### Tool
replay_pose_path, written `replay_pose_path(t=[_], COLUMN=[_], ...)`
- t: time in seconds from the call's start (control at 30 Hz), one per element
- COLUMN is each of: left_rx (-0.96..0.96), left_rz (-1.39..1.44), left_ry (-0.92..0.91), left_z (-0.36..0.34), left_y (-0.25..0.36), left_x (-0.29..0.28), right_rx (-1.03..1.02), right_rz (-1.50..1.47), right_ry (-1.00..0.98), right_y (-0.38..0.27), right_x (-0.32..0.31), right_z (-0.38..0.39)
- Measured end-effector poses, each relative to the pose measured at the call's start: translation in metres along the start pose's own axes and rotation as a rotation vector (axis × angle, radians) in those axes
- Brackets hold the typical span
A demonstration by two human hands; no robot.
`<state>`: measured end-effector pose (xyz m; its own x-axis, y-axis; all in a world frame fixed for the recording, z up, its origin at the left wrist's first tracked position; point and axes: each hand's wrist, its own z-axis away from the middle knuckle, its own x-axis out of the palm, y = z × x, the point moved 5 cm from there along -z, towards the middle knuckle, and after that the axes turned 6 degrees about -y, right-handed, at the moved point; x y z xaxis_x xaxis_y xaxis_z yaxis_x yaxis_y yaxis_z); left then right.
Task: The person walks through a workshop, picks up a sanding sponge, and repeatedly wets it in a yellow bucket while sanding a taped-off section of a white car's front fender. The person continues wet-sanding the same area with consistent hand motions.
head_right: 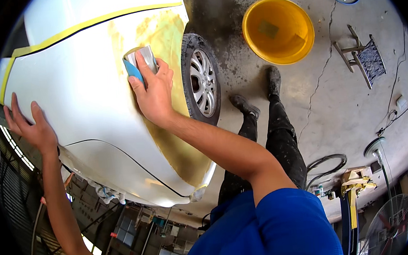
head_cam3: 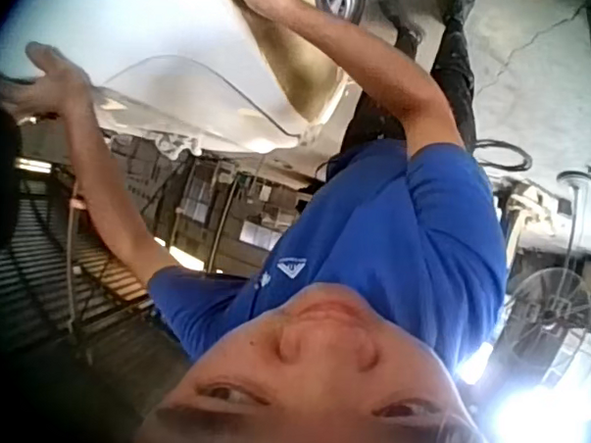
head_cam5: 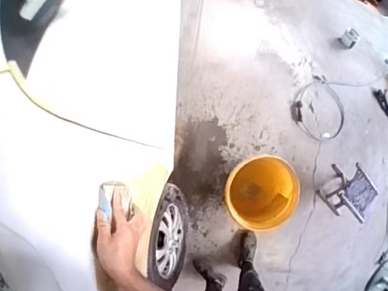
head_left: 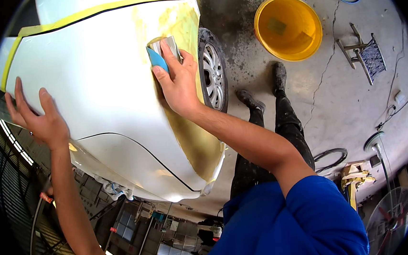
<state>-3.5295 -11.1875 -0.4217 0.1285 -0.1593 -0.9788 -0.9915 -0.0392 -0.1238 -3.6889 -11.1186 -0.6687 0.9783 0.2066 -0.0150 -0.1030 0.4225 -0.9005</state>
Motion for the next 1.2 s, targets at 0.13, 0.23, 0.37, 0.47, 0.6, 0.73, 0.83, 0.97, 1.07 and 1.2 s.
replay_pose_path(t=[0.13, 0.23, 0.37, 0.47, 0.6, 0.73, 0.83, 0.97, 1.07, 1.2], left_rx=[0.050, 0.039, 0.042, 0.065, 0.098, 0.144, 0.158, 0.168, 0.154, 0.148], left_rz=[0.102, 0.085, 0.124, 0.041, 0.133, 0.125, 0.110, 0.169, 0.134, 0.089], left_ry=[0.053, 0.048, 0.078, 0.115, 0.154, 0.188, 0.198, 0.211, 0.221, 0.219], left_z=[-0.003, -0.003, 0.006, 0.008, 0.001, 0.007, 0.011, 0.005, 0.009, 0.011], left_y=[-0.001, -0.001, -0.017, -0.019, -0.015, -0.027, -0.032, -0.023, -0.032, -0.040], left_x=[-0.001, 0.000, -0.003, -0.004, -0.001, -0.001, -0.002, 0.006, -0.001, 0.005], right_rx=[-0.002, 0.112, -0.136, -0.135, 0.054, 0.148, -0.001, 0.172, 0.040, -0.200], right_rz=[-0.022, -0.028, 0.027, -0.009, 0.022, 0.211, 0.110, 0.048, 0.056, 0.039], right_ry=[0.049, 0.137, 0.016, -0.001, 0.063, 0.078, 0.023, 0.085, 0.066, 0.083], right_y=[0.009, 0.006, -0.009, -0.008, 0.035, 0.034, 0.041, 0.044, 0.018, 0.000], right_x=[-0.008, -0.019, 0.008, 0.007, -0.018, -0.006, 0.008, -0.020, 0.004, 0.014], right_z=[-0.058, -0.088, 0.052, 0.062, -0.074, -0.062, -0.017, -0.069, -0.029, 0.070])
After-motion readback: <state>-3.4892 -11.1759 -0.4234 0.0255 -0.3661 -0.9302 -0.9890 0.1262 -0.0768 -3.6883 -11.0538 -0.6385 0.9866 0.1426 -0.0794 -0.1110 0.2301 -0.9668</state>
